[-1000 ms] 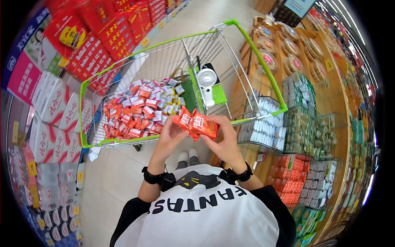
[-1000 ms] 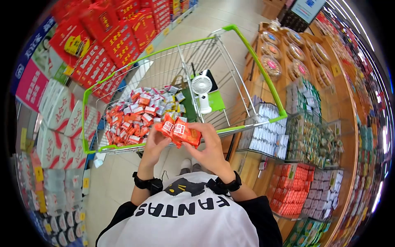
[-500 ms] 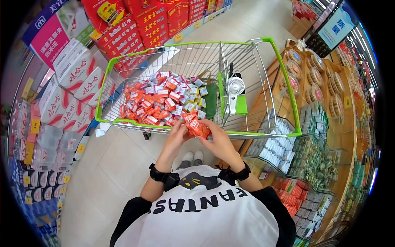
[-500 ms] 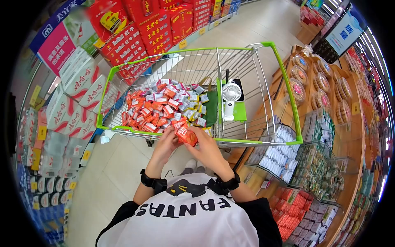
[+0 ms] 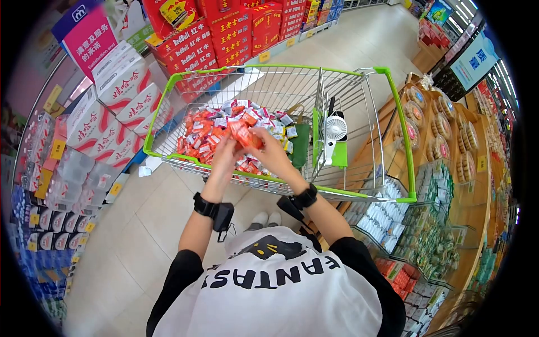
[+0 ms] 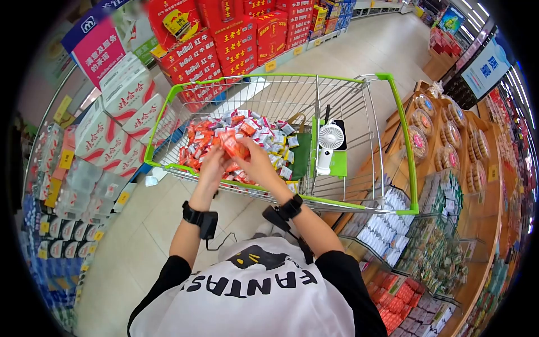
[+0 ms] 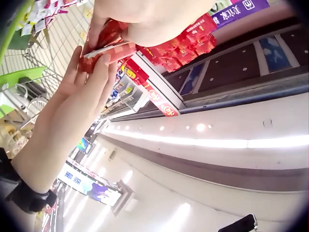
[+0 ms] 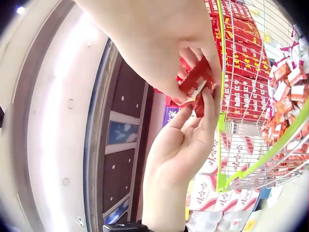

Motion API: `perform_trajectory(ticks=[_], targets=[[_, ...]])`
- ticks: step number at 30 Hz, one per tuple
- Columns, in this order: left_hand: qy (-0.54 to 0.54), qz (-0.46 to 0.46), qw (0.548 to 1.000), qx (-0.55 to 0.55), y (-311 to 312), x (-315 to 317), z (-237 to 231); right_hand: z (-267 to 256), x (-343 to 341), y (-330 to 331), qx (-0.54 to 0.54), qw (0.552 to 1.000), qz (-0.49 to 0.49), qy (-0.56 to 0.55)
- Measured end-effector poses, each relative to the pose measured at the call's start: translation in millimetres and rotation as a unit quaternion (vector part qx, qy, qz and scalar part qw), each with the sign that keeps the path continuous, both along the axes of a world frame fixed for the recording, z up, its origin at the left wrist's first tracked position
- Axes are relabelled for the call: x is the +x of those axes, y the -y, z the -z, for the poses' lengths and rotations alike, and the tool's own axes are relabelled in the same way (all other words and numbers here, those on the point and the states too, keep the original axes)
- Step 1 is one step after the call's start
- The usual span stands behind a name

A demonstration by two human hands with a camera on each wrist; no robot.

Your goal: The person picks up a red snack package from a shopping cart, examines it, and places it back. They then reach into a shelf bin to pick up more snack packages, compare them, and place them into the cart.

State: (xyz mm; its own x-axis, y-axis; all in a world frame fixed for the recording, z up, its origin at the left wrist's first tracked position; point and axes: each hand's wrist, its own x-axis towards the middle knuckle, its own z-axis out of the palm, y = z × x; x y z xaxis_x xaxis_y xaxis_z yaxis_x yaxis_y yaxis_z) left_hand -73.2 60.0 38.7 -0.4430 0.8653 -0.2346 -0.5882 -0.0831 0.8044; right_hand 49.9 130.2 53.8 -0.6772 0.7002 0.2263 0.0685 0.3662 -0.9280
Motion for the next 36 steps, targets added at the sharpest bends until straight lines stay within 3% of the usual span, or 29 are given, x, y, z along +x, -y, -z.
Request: perform_trajectory(ticks=[2, 4, 6, 8, 10, 12, 22, 25, 27, 30, 33, 36], targets=[[-0.001, -0.038, 0.999, 0.015, -12, -10, -4, -5, -8, -6, 0.0, 0.999, 0.009, -0.051], [-0.003, -0.077, 0.996, 0.033, -14, -16, -1, -2, -11, -15, 0.068, 0.994, 0.055, -0.07], [0.031, -0.041, 0.997, -0.053, -7, -19, 9, 8, -4, -20, 0.069, 0.994, 0.056, -0.062], [0.003, 0.007, 0.998, -0.059, 3, -14, 18, 14, 7, -19, 0.07, 0.996, 0.049, 0.02], [0.028, 0.055, 0.997, -0.055, 15, -2, 20, 22, 14, -15, 0.077, 0.996, 0.051, 0.01], [0.028, 0.061, 0.997, -0.044, 23, 8, 20, 25, 21, -9, 0.009, 0.998, 0.009, 0.062], [-0.15, 0.038, 0.98, -0.124, 41, 20, 17, 22, 25, 17, 0.093, 0.988, -0.065, 0.103], [-0.102, 0.021, 0.987, -0.12, 45, 17, 23, 21, 23, 20, 0.064, 0.991, -0.086, 0.079], [-0.081, 0.005, 0.992, -0.098, 49, 16, 22, 23, 21, 21, -0.013, 0.998, -0.028, 0.054], [-0.071, -0.03, 0.992, -0.096, 53, 15, 29, 28, 22, 18, -0.053, 0.994, -0.021, 0.088], [-0.07, -0.029, 0.99, -0.123, 56, 11, 41, 26, 26, 17, -0.063, 0.986, -0.045, 0.148], [-0.073, 0.008, 0.987, -0.14, 60, 8, 44, 41, 23, 16, -0.09, 0.986, -0.055, 0.128]])
